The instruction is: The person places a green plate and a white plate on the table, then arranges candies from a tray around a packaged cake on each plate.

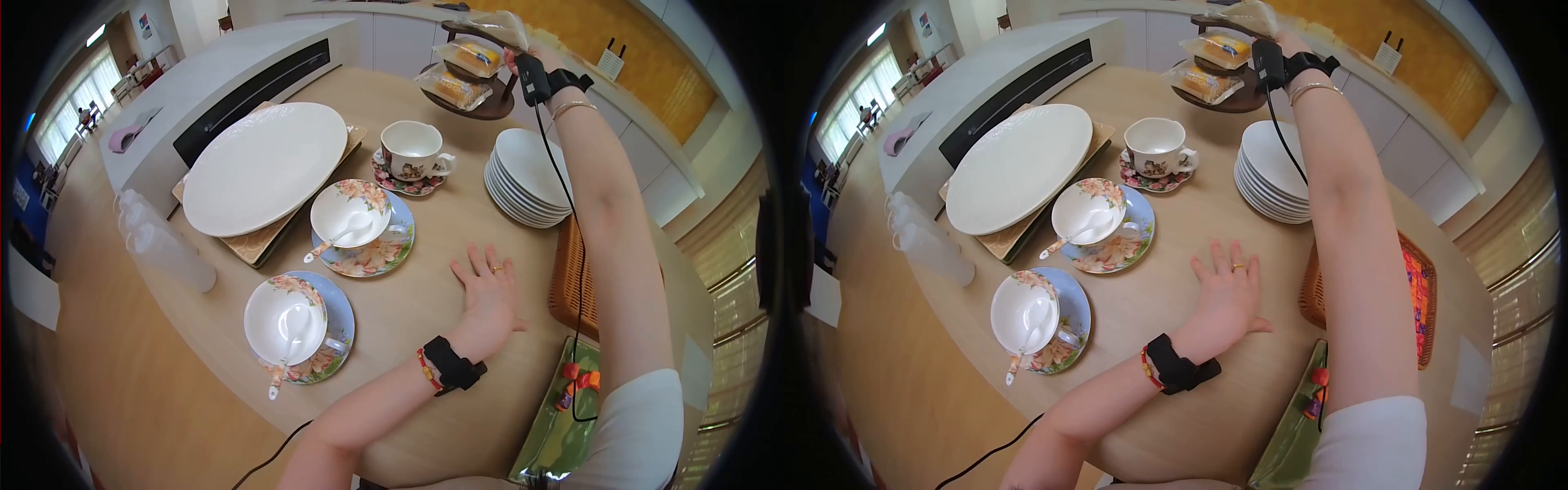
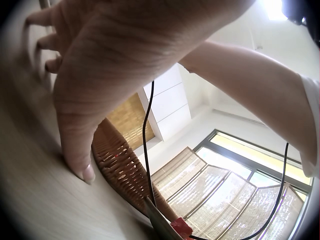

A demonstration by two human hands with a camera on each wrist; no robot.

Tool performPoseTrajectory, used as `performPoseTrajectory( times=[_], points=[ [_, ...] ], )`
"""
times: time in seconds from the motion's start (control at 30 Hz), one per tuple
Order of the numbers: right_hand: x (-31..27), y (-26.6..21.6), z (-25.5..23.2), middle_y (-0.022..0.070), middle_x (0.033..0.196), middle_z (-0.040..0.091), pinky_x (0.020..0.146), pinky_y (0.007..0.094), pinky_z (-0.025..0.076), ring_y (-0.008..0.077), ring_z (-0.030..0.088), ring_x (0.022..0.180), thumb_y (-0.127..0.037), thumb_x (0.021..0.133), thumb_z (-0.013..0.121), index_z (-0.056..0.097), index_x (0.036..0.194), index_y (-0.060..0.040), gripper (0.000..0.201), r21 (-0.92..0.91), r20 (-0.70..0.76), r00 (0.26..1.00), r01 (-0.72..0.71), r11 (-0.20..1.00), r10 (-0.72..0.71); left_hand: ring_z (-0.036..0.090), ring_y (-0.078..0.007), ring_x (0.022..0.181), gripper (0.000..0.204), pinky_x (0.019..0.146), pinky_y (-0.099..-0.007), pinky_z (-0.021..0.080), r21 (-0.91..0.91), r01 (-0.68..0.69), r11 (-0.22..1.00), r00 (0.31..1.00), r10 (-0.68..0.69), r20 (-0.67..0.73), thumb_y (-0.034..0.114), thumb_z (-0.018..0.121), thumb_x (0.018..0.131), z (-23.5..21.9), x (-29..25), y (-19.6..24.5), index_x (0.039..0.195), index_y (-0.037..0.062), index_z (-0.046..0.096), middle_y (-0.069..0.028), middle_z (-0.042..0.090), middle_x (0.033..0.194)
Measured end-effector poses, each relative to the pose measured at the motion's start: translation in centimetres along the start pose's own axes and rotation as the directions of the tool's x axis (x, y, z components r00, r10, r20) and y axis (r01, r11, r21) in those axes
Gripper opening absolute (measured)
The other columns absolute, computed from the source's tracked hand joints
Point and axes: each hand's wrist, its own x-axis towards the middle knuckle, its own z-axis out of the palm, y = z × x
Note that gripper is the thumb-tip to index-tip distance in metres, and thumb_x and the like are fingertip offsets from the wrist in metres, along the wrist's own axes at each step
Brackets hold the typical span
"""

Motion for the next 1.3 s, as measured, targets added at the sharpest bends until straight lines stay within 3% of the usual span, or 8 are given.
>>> performPoseTrajectory(
  times=[0.53, 0.63, 0.8, 0.93, 1.0, 1.17, 1.27, 1.3],
  points=[
    [-20.8, -20.9, 7.2, 0.0253, 0.114, 0.050, 0.072, 0.0334, 0.058, 0.0278, 0.060, 0.092, 0.001, 0.098, 0.038, 0.034, 0.130, 0.0120, 0.033, 0.697, -0.292, 0.931, 0.050, 0.715, 0.219, 0.034, -0.0533, 0.139, 0.112, 0.100, -0.0737, 0.037, -0.015, -0.050, 0.999, 0.997, 0.049, -0.052, 0.077, 0.069, 0.072, -0.3, 0.1, -1.3, 0.148, 0.0009, 0.040, -0.0295, 0.037, 0.152],
    [-23.5, -21.5, 7.6, 0.0232, 0.108, 0.051, 0.070, 0.0341, 0.057, 0.0273, 0.060, 0.088, 0.000, 0.098, 0.039, 0.039, 0.124, 0.0097, 0.028, 0.707, -0.266, 0.942, 0.045, 0.706, 0.206, 0.040, -0.0451, 0.138, 0.099, 0.109, -0.0572, 0.038, -0.269, -0.012, 0.963, 0.997, 0.033, 0.072, 0.066, 0.065, 0.084, -1.8, 2.1, -2.8, 0.152, 0.0002, 0.033, -0.0297, 0.040, 0.150],
    [-27.8, -22.1, 8.9, 0.0197, 0.099, 0.054, 0.067, 0.0353, 0.055, 0.0265, 0.060, 0.081, -0.002, 0.099, 0.041, 0.046, 0.115, 0.0058, 0.019, 0.710, -0.202, 0.962, 0.017, 0.704, 0.181, 0.046, -0.0375, 0.134, 0.076, 0.115, -0.0459, 0.036, -0.952, -0.073, 0.299, 0.957, -0.248, -0.152, 0.027, 0.059, 0.094, -3.5, -0.4, -6.0, 0.152, -0.0074, 0.023, -0.0228, 0.048, 0.141],
    [-30.3, -21.6, 10.3, 0.0170, 0.091, 0.056, 0.065, 0.0363, 0.053, 0.0258, 0.059, 0.075, -0.003, 0.099, 0.042, 0.052, 0.108, 0.0027, 0.014, 0.654, -0.142, 0.986, 0.030, 0.756, 0.083, 0.046, -0.0385, 0.132, 0.061, 0.114, -0.0494, 0.037, -0.925, -0.262, -0.276, 0.925, -0.346, -0.159, 0.005, 0.052, 0.090, -6.6, -4.5, -5.8, 0.146, -0.0049, 0.029, -0.0216, 0.048, 0.132],
    [-29.5, -21.1, 10.2, 0.0166, 0.091, 0.055, 0.062, 0.0358, 0.054, 0.0253, 0.058, 0.073, -0.001, 0.099, 0.046, 0.051, 0.106, 0.0019, 0.010, 0.820, -0.126, 0.928, -0.103, 0.563, 0.352, 0.056, -0.0313, 0.115, 0.071, 0.107, -0.0472, 0.043, -0.733, -0.345, -0.587, 0.919, -0.369, -0.137, -0.009, 0.049, 0.081, -8.3, -7.1, -5.1, 0.148, -0.0058, 0.026, -0.0183, 0.054, 0.112],
    [-35.9, -22.1, 15.0, 0.0132, 0.084, 0.055, 0.062, 0.0335, 0.055, 0.0257, 0.057, 0.072, -0.008, 0.098, 0.055, 0.055, 0.101, 0.0019, 0.010, 0.775, -0.099, 0.955, -0.103, 0.623, 0.280, 0.049, -0.0314, 0.123, 0.049, 0.110, -0.0492, 0.038, -0.612, -0.229, -0.757, 0.973, -0.158, -0.169, -0.015, 0.046, 0.077, -8.3, -12.8, -4.9, 0.124, -0.0032, 0.040, -0.0185, 0.050, 0.124],
    [-42.5, -22.3, 21.4, 0.0255, 0.115, 0.052, 0.071, 0.0328, 0.061, 0.0282, 0.062, 0.095, -0.004, 0.102, 0.040, 0.036, 0.132, 0.0130, 0.034, 0.726, -0.256, 0.866, -0.122, 0.677, 0.430, 0.050, -0.0277, 0.119, 0.047, 0.111, -0.0451, 0.037, -0.676, -0.293, -0.676, 0.947, -0.303, -0.108, -0.014, 0.047, 0.077, -6.0, -16.6, -3.6, 0.123, -0.0030, 0.043, -0.0170, 0.051, 0.124],
    [-42.4, -20.6, 21.1, 0.0274, 0.120, 0.052, 0.077, 0.0482, 0.062, 0.0389, 0.063, 0.096, 0.005, 0.098, 0.040, 0.039, 0.125, 0.0129, 0.028, 0.764, -0.215, 0.879, -0.119, 0.634, 0.424, 0.050, -0.0277, 0.119, 0.047, 0.111, -0.0451, 0.037, -0.678, -0.299, -0.672, 0.946, -0.304, -0.115, -0.014, 0.047, 0.077, -5.2, -17.3, -3.2, 0.123, -0.0030, 0.043, -0.0170, 0.051, 0.124]
  ],
)
